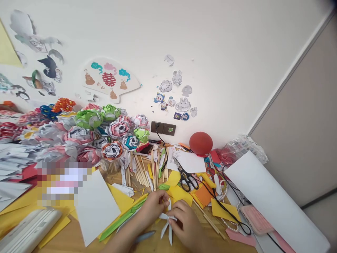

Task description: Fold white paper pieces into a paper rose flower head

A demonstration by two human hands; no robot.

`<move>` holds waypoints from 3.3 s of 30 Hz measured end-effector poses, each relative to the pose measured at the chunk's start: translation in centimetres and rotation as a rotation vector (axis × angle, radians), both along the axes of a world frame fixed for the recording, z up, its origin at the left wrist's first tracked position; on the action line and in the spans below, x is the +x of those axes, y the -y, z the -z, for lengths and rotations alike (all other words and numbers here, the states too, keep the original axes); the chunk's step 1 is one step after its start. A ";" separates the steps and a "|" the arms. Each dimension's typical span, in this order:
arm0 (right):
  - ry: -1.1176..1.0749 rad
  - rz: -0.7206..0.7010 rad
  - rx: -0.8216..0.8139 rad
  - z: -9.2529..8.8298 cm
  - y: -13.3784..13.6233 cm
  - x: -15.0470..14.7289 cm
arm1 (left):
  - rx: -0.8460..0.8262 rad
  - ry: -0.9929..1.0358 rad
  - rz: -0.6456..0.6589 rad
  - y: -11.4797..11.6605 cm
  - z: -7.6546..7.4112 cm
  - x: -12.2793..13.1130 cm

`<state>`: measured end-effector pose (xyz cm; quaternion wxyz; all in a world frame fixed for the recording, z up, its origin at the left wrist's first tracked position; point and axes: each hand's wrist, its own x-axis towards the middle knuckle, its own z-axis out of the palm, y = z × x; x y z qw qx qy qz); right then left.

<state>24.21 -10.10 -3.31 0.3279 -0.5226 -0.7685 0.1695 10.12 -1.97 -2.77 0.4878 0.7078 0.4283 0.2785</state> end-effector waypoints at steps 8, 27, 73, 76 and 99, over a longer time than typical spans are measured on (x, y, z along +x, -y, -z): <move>0.105 -0.057 0.069 -0.1 -0.1 0.3 | 0.011 0.031 -0.006 0.1 0.1 0.0; -0.587 0.269 -0.095 -0.1 -2.1 4.2 | 0.083 0.449 -0.056 -0.5 -0.8 -0.3; -0.796 0.183 0.012 -1.4 -1.5 1.4 | 0.469 0.107 -0.007 2.5 -3.6 0.3; -0.763 0.148 0.070 -1.0 -1.7 1.4 | 0.478 0.146 -0.040 2.2 -3.0 0.4; -0.691 0.222 0.038 -0.2 -2.1 1.4 | 0.409 0.115 -0.012 2.1 -2.3 0.3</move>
